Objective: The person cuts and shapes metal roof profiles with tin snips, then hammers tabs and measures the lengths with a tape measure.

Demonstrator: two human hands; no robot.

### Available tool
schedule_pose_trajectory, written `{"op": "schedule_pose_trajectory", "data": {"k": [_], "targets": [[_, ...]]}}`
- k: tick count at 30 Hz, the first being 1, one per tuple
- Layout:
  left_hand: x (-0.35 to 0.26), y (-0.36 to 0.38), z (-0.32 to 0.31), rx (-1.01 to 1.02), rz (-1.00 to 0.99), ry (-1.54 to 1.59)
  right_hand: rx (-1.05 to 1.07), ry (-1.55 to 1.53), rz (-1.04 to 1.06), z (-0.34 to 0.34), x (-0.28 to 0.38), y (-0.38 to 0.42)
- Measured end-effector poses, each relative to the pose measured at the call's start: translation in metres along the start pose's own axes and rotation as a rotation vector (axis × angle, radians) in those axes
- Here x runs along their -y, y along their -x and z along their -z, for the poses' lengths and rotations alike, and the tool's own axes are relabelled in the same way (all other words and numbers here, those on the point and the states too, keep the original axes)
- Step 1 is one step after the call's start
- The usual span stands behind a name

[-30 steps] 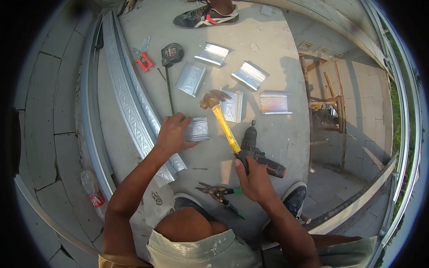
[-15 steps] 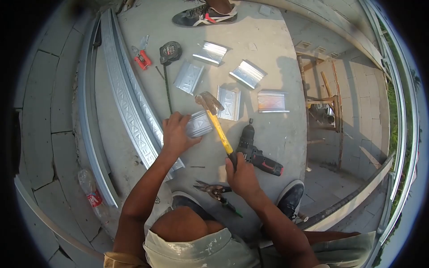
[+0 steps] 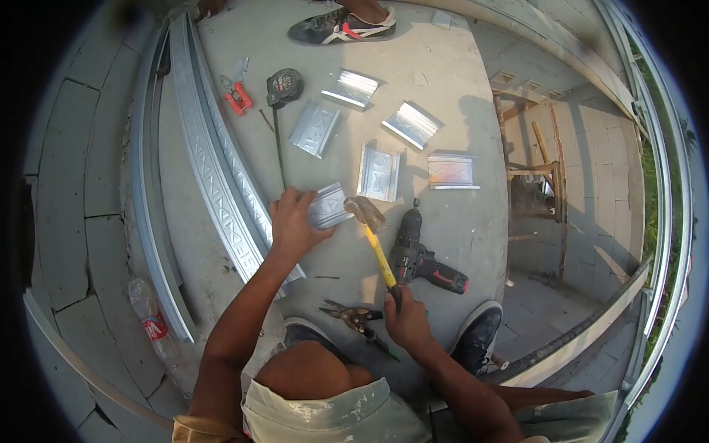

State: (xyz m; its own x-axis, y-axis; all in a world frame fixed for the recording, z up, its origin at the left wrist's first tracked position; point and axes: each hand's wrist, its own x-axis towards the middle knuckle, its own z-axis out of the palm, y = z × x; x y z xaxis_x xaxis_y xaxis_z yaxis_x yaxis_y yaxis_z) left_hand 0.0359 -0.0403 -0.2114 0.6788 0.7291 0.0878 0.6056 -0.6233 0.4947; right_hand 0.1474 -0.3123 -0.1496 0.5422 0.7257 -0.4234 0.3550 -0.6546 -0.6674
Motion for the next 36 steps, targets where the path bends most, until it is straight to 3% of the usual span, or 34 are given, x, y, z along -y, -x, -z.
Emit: {"op": "schedule_pose_trajectory", "data": {"k": [6,8,11,13,15,16,18,19,21,22,24,25,27,28,30,31,33,36], "targets": [[0.000,-0.001,0.006,0.012,-0.013,-0.007,0.059,0.041,-0.021,0.012,0.001,-0.010],[0.002,0.001,0.020,0.339,-0.182,-0.038,0.027,-0.044,0.004,0.027,0.016,-0.017],[-0.017,-0.020,0.056,0.236,-0.208,0.013,-0.013,-0.168,-0.005,0.047,0.035,-0.029],[-0.017,-0.055,0.043,-0.081,-0.055,0.117,-0.010,-0.198,-0.009,0.048,0.038,-0.034],[-0.008,-0.097,0.021,-0.297,0.062,0.003,0.011,-0.287,-0.040,0.048,0.037,-0.038],[-0.003,-0.116,0.014,-0.308,0.070,0.007,0.014,-0.276,-0.031,0.049,0.037,-0.039],[0.002,-0.140,0.008,0.009,0.354,-0.081,0.055,-0.308,-0.114,0.050,0.038,-0.040],[0.006,-0.140,0.009,0.007,0.356,-0.076,0.054,-0.303,-0.112,0.052,0.039,-0.042],[0.019,-0.139,0.017,0.240,0.181,0.043,0.024,-0.209,-0.009,0.057,0.041,-0.046],[0.019,-0.133,0.020,0.248,0.170,0.041,0.015,-0.216,-0.017,0.060,0.044,-0.049],[0.021,-0.110,0.028,0.310,-0.201,-0.133,0.014,-0.158,0.022,0.062,0.053,-0.054],[0.025,-0.106,0.028,0.311,-0.198,-0.141,0.019,-0.163,0.025,0.059,0.053,-0.055],[0.032,-0.095,0.026,-0.117,-0.555,-0.573,0.031,-0.201,-0.018,0.057,0.053,-0.059],[0.025,-0.089,0.033,-0.114,-0.544,-0.574,0.042,-0.197,-0.016,0.057,0.053,-0.059],[0.004,-0.079,0.045,-0.293,0.038,0.002,0.026,-0.186,-0.013,0.057,0.054,-0.058],[-0.003,-0.075,0.041,-0.293,0.031,-0.001,0.022,-0.191,-0.012,0.056,0.055,-0.059],[-0.021,-0.064,0.026,-0.089,0.538,0.058,0.031,-0.261,-0.070,0.055,0.055,-0.058],[-0.045,-0.066,0.003,0.009,0.542,-0.111,0.033,-0.301,-0.074,0.054,0.052,-0.057]]}}
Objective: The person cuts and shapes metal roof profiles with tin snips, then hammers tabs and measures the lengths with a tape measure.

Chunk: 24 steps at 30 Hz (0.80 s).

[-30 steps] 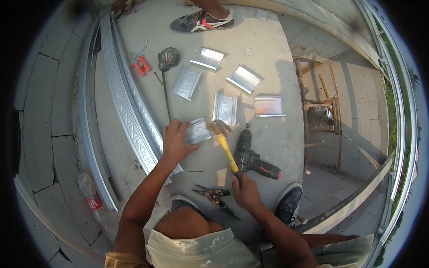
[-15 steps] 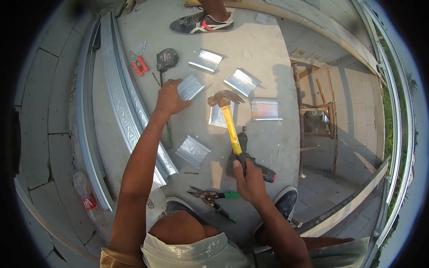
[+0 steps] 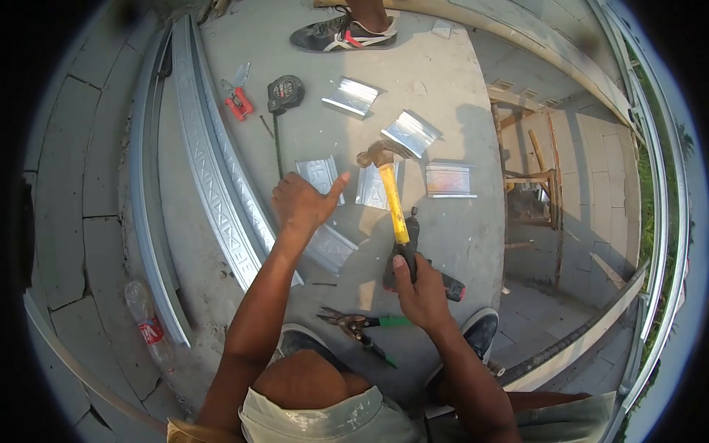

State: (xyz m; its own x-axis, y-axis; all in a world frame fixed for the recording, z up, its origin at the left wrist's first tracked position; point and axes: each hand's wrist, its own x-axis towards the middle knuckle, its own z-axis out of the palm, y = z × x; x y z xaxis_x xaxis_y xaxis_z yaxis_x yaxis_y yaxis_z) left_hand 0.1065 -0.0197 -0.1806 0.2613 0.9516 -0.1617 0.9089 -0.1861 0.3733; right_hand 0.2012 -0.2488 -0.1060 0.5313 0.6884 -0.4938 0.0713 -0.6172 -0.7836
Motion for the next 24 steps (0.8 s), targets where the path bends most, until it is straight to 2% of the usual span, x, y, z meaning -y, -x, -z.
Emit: {"op": "schedule_pose_trajectory", "data": {"k": [1,5,7,10,12,13,15,16,18,22,24], "targets": [[-0.002,-0.001,-0.005,0.053,0.015,-0.047,0.000,0.004,0.000,0.002,-0.001,0.001],[0.004,-0.004,-0.011,0.036,-0.067,-0.026,-0.022,0.188,0.077,0.008,0.015,-0.003],[0.010,-0.009,-0.001,0.043,-0.260,-0.049,-0.024,0.264,0.084,0.009,0.031,-0.004],[0.018,-0.018,-0.004,0.107,-0.256,-0.036,0.039,0.271,0.066,0.000,0.054,-0.022],[0.020,-0.023,-0.003,0.135,-0.258,-0.045,-0.010,0.300,0.257,-0.013,0.061,-0.034],[0.022,-0.024,-0.002,0.170,-0.262,-0.050,-0.005,0.296,0.258,-0.023,0.059,-0.043],[0.026,-0.024,-0.005,0.172,-0.268,-0.054,-0.168,0.356,0.466,-0.045,0.041,-0.061],[0.026,-0.026,-0.003,0.169,-0.287,-0.051,-0.169,0.352,0.474,-0.049,0.032,-0.068],[0.027,-0.027,-0.001,0.150,-0.294,-0.055,-0.077,0.381,0.360,-0.052,0.029,-0.078],[0.032,-0.025,-0.010,0.122,-0.328,-0.028,-0.078,0.321,0.334,-0.045,0.028,-0.067],[0.028,-0.024,-0.011,0.123,-0.331,-0.048,-0.095,0.435,0.340,-0.051,0.009,-0.082]]}}
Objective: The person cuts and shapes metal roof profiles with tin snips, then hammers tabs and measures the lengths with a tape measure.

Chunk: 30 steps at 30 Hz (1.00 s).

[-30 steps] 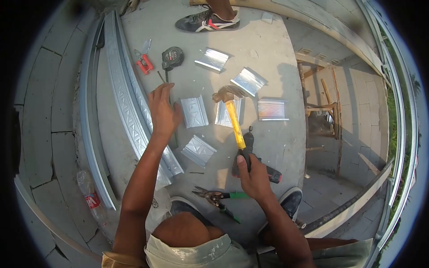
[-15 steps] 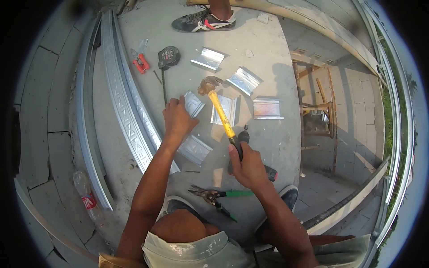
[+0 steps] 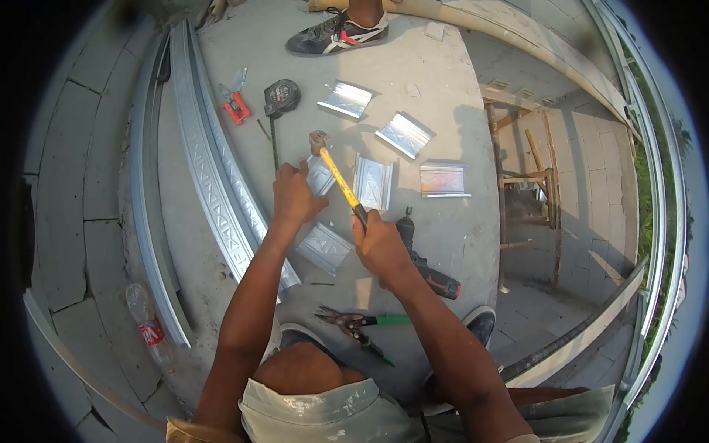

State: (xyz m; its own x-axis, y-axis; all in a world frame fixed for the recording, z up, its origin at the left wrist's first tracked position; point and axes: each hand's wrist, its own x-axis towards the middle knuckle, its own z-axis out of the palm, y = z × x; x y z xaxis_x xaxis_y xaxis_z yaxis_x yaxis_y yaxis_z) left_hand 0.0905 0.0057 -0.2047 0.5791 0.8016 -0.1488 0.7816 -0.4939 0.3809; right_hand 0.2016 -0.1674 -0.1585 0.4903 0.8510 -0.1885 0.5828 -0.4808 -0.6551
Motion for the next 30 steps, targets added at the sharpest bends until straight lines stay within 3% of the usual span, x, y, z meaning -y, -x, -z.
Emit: {"op": "schedule_pose_trajectory", "data": {"k": [3,7,9,12,15,19,22,27,29,30], "targets": [[0.001,-0.001,0.003,-0.012,0.001,-0.020,0.092,-0.195,-0.194,0.037,0.036,0.009],[0.005,0.002,-0.002,-0.028,0.011,0.042,0.045,-0.197,-0.179,0.028,0.010,0.059],[0.005,0.005,-0.004,-0.022,0.017,0.038,-0.060,0.045,-0.135,0.017,0.001,0.070],[0.001,-0.001,0.003,0.001,0.014,0.039,0.029,-0.006,-0.171,0.022,0.006,0.055],[0.008,0.003,0.000,0.035,0.043,0.079,-0.057,-0.043,-0.094,0.018,0.008,0.056],[0.003,0.003,0.003,-0.035,0.028,0.058,-0.010,0.021,-0.071,0.026,-0.020,0.048],[0.009,0.001,0.004,0.009,0.018,0.130,0.207,-0.710,-0.519,0.075,0.014,0.033],[0.001,0.027,0.023,0.064,-0.040,0.070,0.215,-0.802,-0.524,0.104,0.007,-0.030],[0.002,0.053,0.044,-0.179,-0.039,0.159,0.168,-0.907,-0.562,0.108,0.002,-0.059],[0.008,0.068,0.055,-0.210,0.055,0.153,0.145,-0.930,-0.574,0.109,-0.002,-0.074]]}}
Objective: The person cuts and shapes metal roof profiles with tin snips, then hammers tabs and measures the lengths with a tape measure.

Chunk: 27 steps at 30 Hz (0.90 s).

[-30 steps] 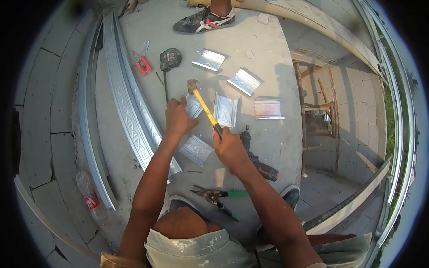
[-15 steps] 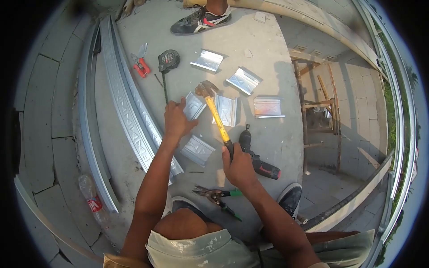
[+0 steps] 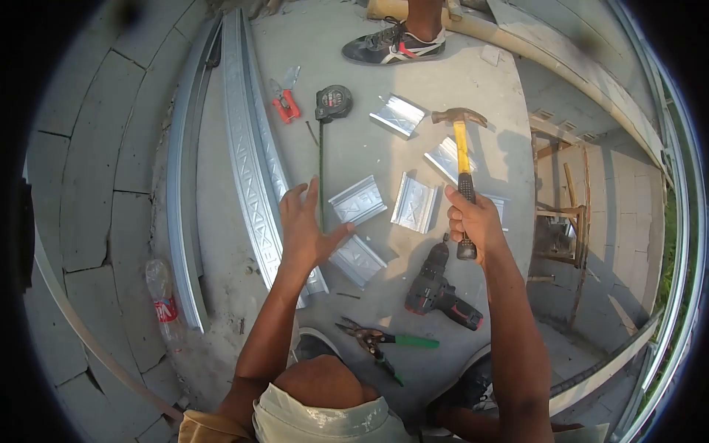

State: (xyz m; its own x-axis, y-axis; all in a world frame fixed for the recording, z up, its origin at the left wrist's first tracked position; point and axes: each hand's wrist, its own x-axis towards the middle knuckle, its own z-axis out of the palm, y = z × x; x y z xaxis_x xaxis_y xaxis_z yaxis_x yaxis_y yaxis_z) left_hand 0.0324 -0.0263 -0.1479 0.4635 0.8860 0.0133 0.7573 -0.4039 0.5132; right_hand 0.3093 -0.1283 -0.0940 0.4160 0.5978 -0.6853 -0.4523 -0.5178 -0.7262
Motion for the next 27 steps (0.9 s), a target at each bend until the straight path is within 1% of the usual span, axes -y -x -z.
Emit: {"op": "schedule_pose_trajectory", "data": {"k": [1,3,4,5,6,7,8,9,10,11,12,13,14,15,16,17,18,19,20,21,22,23,24,25,27], "targets": [[0.012,0.013,0.006,-0.007,0.024,-0.024,0.030,0.016,0.034,0.005,0.003,-0.017],[0.039,0.039,0.014,-0.228,0.273,-0.092,0.061,-0.010,0.035,0.012,0.010,-0.049],[0.052,0.050,0.017,-0.188,0.393,-0.121,0.058,-0.042,0.026,0.016,0.014,-0.069],[0.061,0.063,0.015,-0.207,0.404,-0.137,0.055,-0.072,0.020,0.018,0.018,-0.085],[0.072,0.075,0.012,-0.126,0.508,-0.147,0.083,-0.073,0.030,0.017,0.024,-0.091],[0.081,0.082,0.009,-0.053,0.608,-0.151,0.040,0.235,0.017,0.015,0.031,-0.095],[0.087,0.090,0.006,0.015,0.635,-0.099,-0.012,0.543,0.009,0.009,0.036,-0.097],[0.090,0.095,0.003,0.088,0.665,-0.045,0.009,0.545,0.032,0.001,0.036,-0.098],[0.082,0.091,0.011,0.107,0.726,0.067,-0.067,1.005,0.305,-0.007,0.032,-0.097],[0.084,0.093,0.013,0.087,0.739,0.069,-0.155,1.456,0.592,-0.016,0.032,-0.098],[0.087,0.096,0.013,0.082,0.707,0.075,-0.136,1.426,0.572,-0.045,0.051,-0.077],[0.090,0.094,0.015,0.076,0.669,0.081,-0.130,1.425,0.591,-0.064,0.058,-0.082],[0.096,0.094,0.020,0.117,0.676,0.110,-0.059,1.292,0.709,-0.082,0.064,-0.089],[0.103,0.095,0.029,0.101,0.688,0.108,0.017,1.153,0.822,-0.100,0.071,-0.101],[0.108,0.096,0.043,0.132,0.688,0.304,0.038,1.152,0.835,-0.117,0.079,-0.115],[0.112,0.099,0.055,0.158,0.685,0.499,0.081,1.254,0.841,-0.137,0.086,-0.133],[0.098,0.094,0.084,0.204,0.749,0.591,0.133,1.359,0.843,-0.158,0.088,-0.151],[0.103,0.101,0.093,0.180,0.777,0.586,0.170,1.357,0.856,-0.173,0.090,-0.180],[0.110,0.110,0.101,0.149,0.750,0.730,0.199,1.396,0.933,-0.180,0.089,-0.216],[0.115,0.119,0.108,0.117,0.713,0.871,0.222,1.431,1.009,-0.192,0.084,-0.235],[0.111,0.125,0.121,0.084,0.698,1.002,0.248,1.426,1.017,-0.207,0.085,-0.230],[0.116,0.136,0.124,0.071,0.670,1.063,0.198,1.551,1.026,-0.214,0.090,-0.224],[0.121,0.147,0.133,0.149,0.698,1.262,0.140,1.673,1.034,-0.222,0.091,-0.219],[0.125,0.156,0.143,0.235,0.716,1.461,0.151,1.669,1.034,-0.223,0.090,-0.233],[0.123,0.176,0.147,0.170,0.764,1.949,0.567,1.569,0.838,-0.217,0.097,-0.266]]}}
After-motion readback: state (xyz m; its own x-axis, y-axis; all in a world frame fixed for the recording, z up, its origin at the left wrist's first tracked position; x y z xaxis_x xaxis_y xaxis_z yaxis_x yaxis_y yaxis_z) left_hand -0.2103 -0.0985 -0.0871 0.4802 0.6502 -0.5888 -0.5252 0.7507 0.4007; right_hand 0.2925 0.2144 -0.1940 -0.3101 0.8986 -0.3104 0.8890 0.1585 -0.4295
